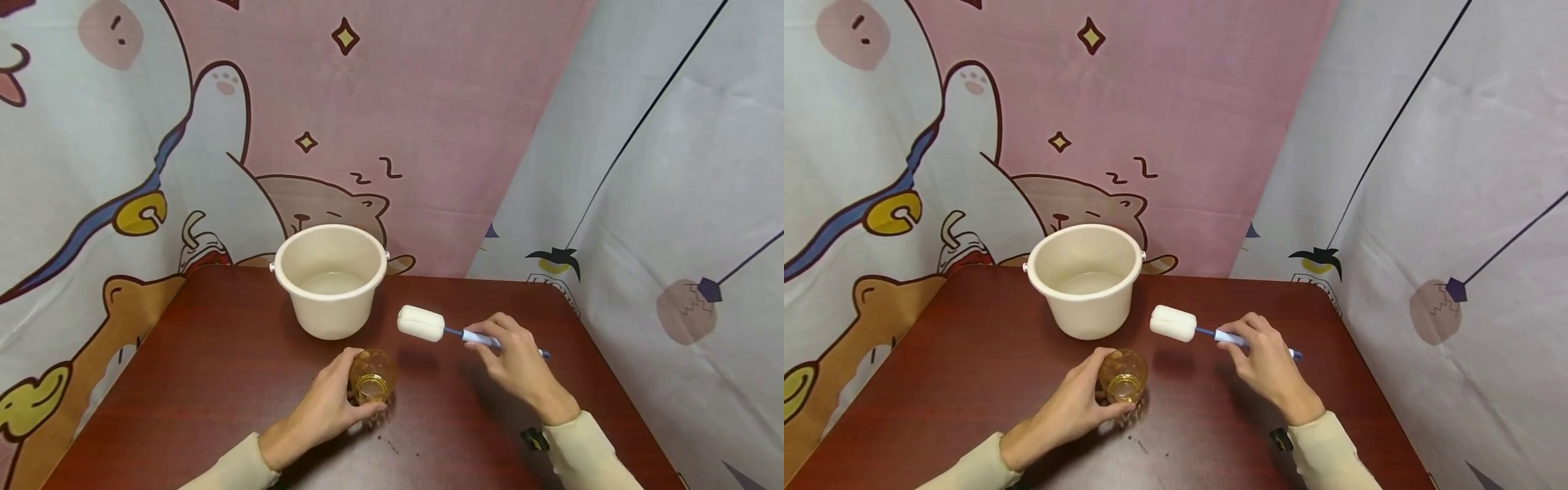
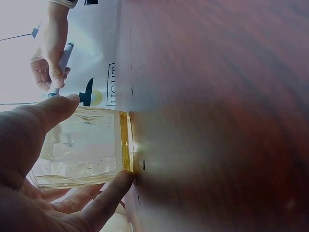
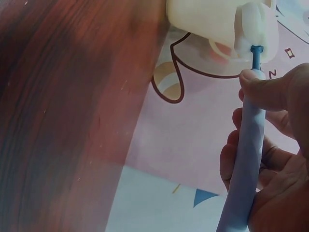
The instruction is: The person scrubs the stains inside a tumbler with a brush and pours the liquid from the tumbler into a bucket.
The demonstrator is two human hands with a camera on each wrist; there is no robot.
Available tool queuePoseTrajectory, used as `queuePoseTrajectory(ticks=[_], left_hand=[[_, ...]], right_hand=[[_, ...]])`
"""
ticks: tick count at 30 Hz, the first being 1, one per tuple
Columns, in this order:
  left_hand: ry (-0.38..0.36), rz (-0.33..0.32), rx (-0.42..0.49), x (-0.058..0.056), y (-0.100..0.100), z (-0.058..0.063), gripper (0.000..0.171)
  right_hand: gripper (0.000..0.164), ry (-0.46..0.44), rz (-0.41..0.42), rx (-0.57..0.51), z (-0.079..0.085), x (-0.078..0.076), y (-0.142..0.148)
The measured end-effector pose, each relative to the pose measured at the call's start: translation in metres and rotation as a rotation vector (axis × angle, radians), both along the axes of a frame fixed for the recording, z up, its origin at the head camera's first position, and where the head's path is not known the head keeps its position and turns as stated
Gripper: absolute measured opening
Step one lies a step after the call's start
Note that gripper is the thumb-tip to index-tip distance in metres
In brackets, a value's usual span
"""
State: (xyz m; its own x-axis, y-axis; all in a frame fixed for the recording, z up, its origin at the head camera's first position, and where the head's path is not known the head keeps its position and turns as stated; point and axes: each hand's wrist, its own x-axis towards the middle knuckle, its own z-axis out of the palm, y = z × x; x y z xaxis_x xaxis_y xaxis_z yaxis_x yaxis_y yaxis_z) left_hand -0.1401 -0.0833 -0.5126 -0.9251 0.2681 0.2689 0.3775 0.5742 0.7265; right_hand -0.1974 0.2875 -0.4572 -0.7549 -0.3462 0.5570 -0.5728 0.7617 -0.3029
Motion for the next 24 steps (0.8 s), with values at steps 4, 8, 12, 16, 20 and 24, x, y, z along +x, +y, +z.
queuePoseTrajectory(ticks=[4, 8, 12, 16, 20, 24], left_hand=[[0.017, -0.001, 0.005, 0.000, 0.000, 0.001, 0.083], [0.035, -0.002, 0.003, 0.000, 0.000, 0.000, 0.082], [0.046, -0.003, 0.000, 0.000, 0.000, 0.000, 0.083], [0.033, -0.001, 0.002, 0.000, 0.001, -0.001, 0.083], [0.028, -0.001, -0.001, 0.000, 0.001, 0.000, 0.084], [0.036, -0.004, -0.001, 0.000, 0.000, -0.001, 0.083]], right_hand=[[0.027, -0.005, 0.014, 0.005, 0.003, 0.002, -0.005], [0.027, -0.001, 0.034, 0.007, 0.005, 0.004, -0.009], [0.028, 0.023, 0.065, 0.010, 0.007, 0.005, -0.013], [0.028, 0.058, 0.091, 0.017, 0.009, 0.006, -0.018], [0.029, 0.107, 0.109, 0.044, 0.011, 0.006, -0.022], [0.029, 0.146, 0.117, 0.077, 0.015, 0.008, -0.026]])
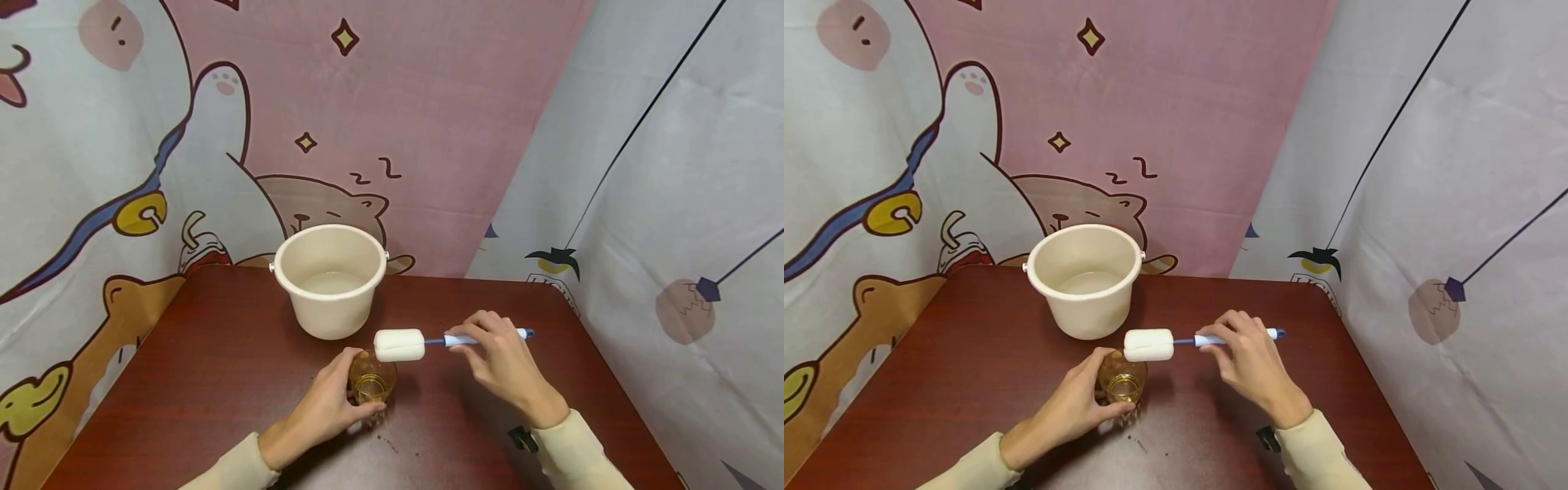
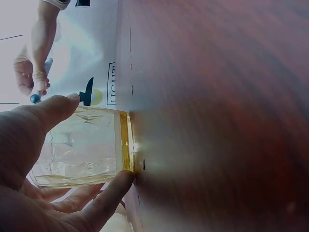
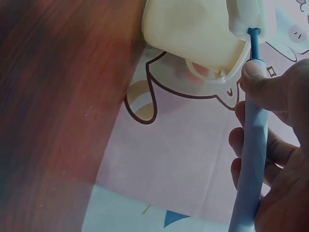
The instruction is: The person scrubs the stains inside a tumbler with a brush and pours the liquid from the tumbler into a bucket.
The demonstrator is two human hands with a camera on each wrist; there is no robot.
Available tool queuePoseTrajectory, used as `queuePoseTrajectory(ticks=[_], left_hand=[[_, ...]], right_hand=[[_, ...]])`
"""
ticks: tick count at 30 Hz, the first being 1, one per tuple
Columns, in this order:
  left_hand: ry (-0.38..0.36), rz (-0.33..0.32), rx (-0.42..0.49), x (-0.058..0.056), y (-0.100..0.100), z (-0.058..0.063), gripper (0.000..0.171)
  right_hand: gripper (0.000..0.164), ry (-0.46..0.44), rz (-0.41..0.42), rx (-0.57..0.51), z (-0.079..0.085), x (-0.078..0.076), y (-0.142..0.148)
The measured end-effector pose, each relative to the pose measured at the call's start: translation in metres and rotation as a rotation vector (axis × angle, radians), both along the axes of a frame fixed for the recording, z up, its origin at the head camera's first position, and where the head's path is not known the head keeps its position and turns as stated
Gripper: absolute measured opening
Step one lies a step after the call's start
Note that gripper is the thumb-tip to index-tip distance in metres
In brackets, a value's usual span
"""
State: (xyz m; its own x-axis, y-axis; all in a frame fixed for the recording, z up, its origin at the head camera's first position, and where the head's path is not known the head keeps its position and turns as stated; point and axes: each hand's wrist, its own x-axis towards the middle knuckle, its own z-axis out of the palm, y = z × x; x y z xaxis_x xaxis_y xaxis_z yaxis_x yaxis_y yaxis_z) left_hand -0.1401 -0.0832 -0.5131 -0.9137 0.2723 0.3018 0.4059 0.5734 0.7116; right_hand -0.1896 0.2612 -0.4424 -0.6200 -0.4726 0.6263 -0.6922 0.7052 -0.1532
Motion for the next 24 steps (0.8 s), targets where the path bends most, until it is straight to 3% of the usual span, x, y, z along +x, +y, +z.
queuePoseTrajectory(ticks=[11, 24], left_hand=[[-0.007, 0.005, -0.005, -0.001, 0.000, 0.000, 0.083], [0.008, 0.001, -0.011, -0.001, -0.001, 0.000, 0.081]], right_hand=[[0.019, 0.071, 0.019, 0.109, 0.017, 0.006, -0.016], [0.024, 0.311, 0.040, 0.283, 0.038, 0.008, -0.040]])
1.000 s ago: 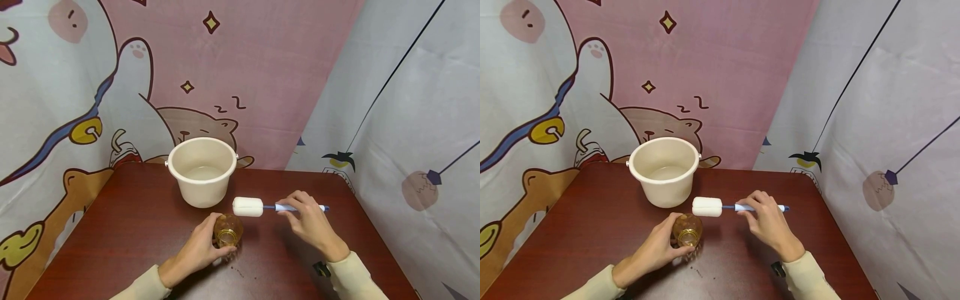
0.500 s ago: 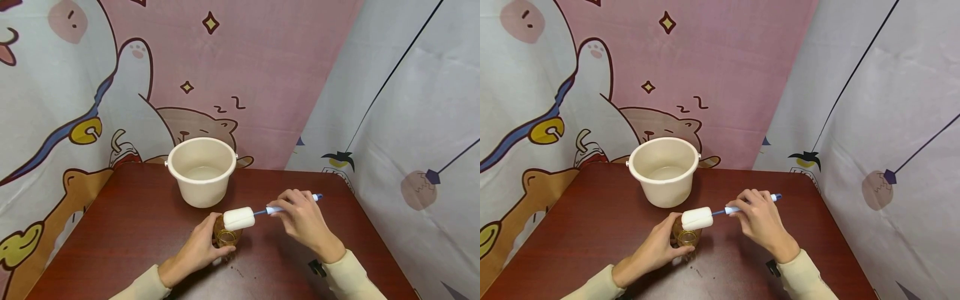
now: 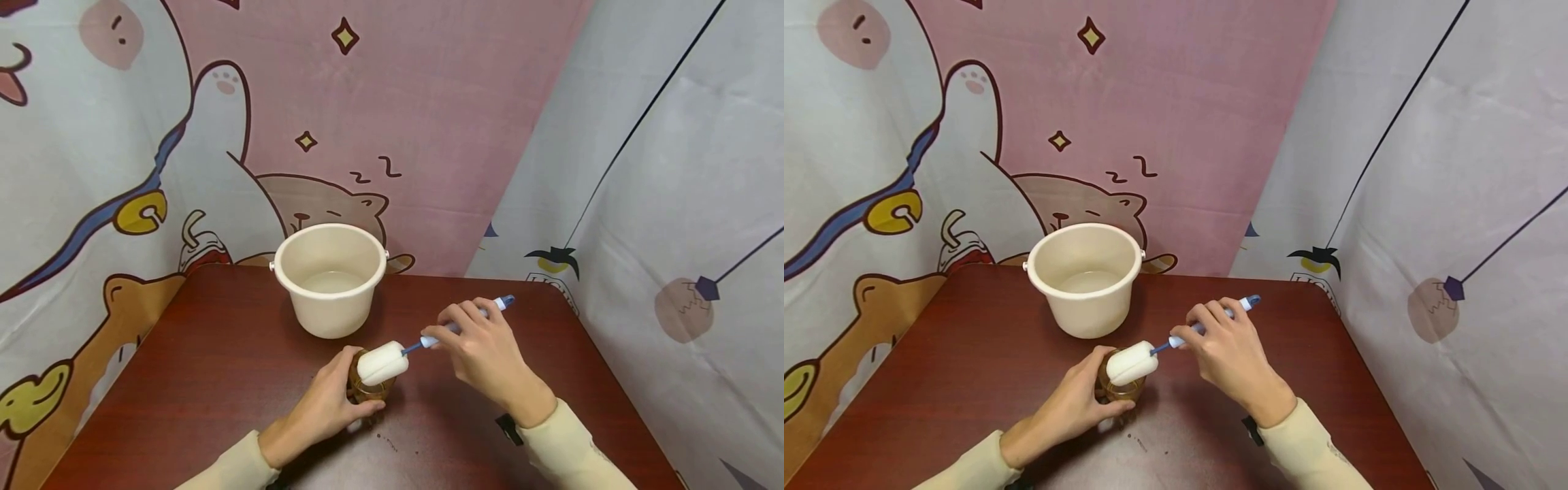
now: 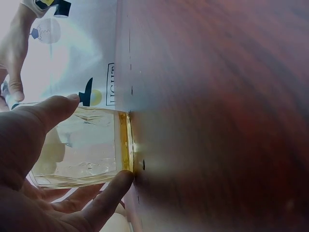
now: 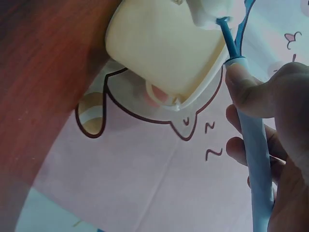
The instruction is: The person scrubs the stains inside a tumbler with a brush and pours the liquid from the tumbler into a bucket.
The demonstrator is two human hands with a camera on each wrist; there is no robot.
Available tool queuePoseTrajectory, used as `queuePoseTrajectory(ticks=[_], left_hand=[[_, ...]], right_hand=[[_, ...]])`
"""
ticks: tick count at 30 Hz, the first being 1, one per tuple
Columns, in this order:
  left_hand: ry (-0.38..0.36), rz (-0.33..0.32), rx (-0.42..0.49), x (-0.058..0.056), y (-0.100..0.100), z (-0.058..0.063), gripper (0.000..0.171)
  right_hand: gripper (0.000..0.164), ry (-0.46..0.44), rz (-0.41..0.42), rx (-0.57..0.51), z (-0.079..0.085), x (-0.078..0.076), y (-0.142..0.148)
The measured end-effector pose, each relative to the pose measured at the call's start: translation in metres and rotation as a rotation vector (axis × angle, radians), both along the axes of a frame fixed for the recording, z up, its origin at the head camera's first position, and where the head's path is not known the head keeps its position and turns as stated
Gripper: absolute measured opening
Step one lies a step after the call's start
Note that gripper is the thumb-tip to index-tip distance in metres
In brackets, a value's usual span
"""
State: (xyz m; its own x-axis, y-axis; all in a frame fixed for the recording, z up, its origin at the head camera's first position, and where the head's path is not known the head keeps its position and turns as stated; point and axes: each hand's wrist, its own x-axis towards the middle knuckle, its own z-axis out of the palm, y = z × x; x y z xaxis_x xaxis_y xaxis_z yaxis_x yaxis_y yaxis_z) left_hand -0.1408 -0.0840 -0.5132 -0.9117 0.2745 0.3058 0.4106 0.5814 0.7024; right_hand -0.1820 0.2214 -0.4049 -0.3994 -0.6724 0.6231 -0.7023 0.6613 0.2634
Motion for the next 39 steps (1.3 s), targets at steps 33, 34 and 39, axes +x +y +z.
queuePoseTrajectory(ticks=[33, 34, 39], left_hand=[[-0.010, -0.012, -0.003, -0.001, -0.001, -0.002, 0.081], [-0.016, -0.012, -0.004, -0.001, -0.001, -0.002, 0.082], [0.002, -0.017, -0.008, -0.002, -0.001, -0.002, 0.082]], right_hand=[[0.023, 0.288, 0.042, 0.431, 0.019, 0.009, -0.062], [0.024, 0.281, 0.040, 0.439, 0.019, 0.010, -0.063], [0.023, 0.274, 0.058, 0.461, 0.019, 0.010, -0.070]])
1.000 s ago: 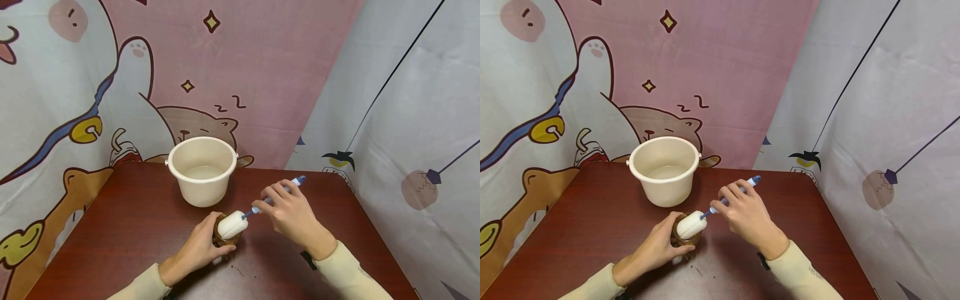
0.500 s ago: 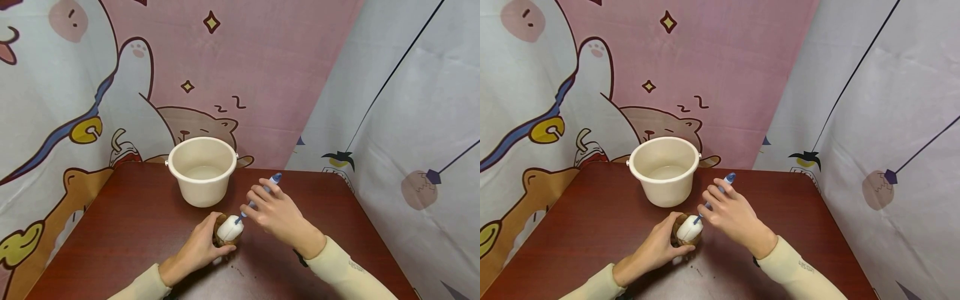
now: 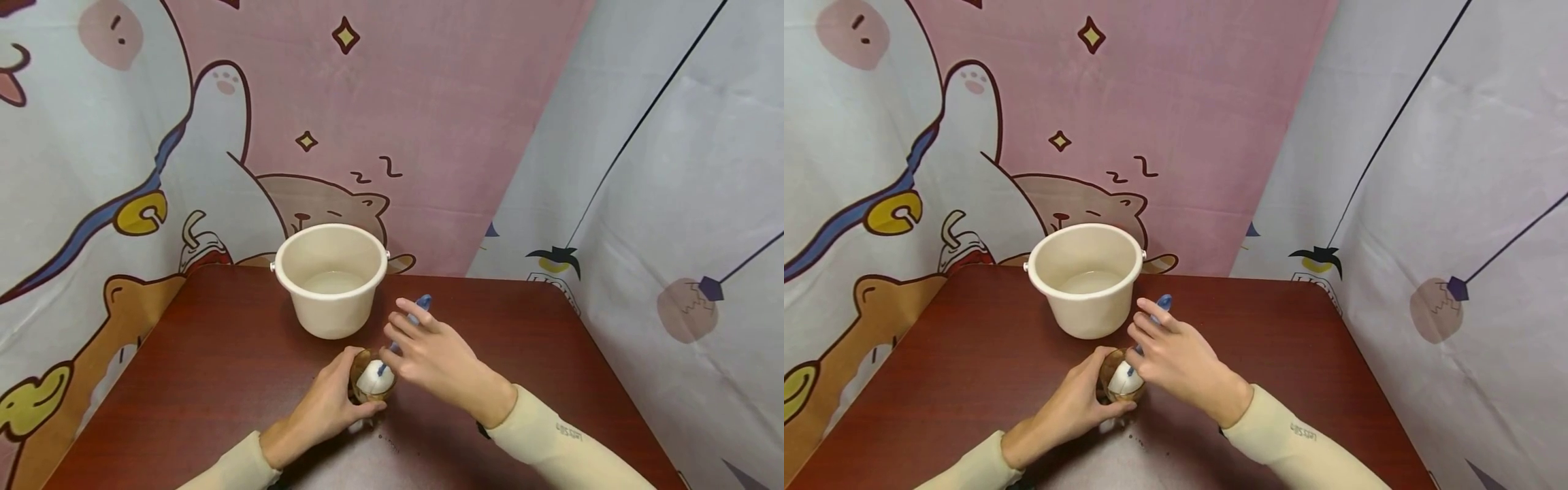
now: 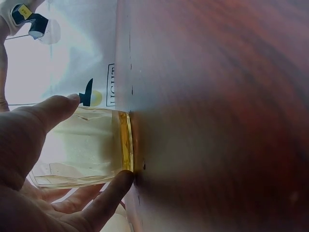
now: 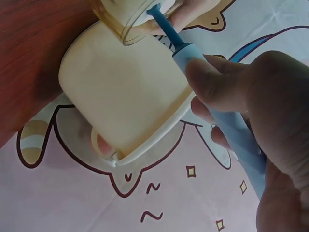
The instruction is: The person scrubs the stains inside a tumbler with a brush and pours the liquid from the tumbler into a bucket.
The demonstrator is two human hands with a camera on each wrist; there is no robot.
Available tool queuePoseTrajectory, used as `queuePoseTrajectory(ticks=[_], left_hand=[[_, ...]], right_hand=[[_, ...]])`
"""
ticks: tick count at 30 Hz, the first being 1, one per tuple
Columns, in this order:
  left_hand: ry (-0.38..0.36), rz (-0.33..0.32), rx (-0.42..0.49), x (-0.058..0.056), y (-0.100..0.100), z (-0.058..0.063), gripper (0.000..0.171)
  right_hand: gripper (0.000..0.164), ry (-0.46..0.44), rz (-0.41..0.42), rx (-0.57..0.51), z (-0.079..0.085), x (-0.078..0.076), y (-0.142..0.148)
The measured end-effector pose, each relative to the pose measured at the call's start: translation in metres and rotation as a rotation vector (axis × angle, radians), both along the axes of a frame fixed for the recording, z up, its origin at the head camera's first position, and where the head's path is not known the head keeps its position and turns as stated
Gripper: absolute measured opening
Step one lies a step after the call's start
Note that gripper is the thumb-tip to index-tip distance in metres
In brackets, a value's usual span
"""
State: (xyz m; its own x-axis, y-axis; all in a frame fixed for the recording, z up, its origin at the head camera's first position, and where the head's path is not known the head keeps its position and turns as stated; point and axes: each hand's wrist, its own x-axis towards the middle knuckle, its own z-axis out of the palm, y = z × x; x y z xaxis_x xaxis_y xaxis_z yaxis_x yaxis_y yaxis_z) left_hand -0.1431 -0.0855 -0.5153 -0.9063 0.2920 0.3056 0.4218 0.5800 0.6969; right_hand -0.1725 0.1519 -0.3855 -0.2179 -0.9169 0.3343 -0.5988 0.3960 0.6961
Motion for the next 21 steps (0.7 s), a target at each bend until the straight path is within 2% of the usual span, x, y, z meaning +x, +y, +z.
queuePoseTrajectory(ticks=[4, 9, 21], left_hand=[[0.008, 0.001, 0.004, -0.0002, -0.0002, -0.0001, 0.082], [0.004, 0.003, 0.004, -0.0004, -0.0002, -0.0003, 0.081], [0.021, -0.010, 0.010, -0.0014, 0.0000, 0.0028, 0.087]], right_hand=[[0.018, 0.008, 0.020, 0.032, 0.0009, -0.0021, -0.0046], [0.014, 0.005, 0.003, 0.073, 0.0030, -0.0027, -0.0074], [0.013, 0.006, 0.015, 0.080, 0.0006, -0.0064, -0.0079]])
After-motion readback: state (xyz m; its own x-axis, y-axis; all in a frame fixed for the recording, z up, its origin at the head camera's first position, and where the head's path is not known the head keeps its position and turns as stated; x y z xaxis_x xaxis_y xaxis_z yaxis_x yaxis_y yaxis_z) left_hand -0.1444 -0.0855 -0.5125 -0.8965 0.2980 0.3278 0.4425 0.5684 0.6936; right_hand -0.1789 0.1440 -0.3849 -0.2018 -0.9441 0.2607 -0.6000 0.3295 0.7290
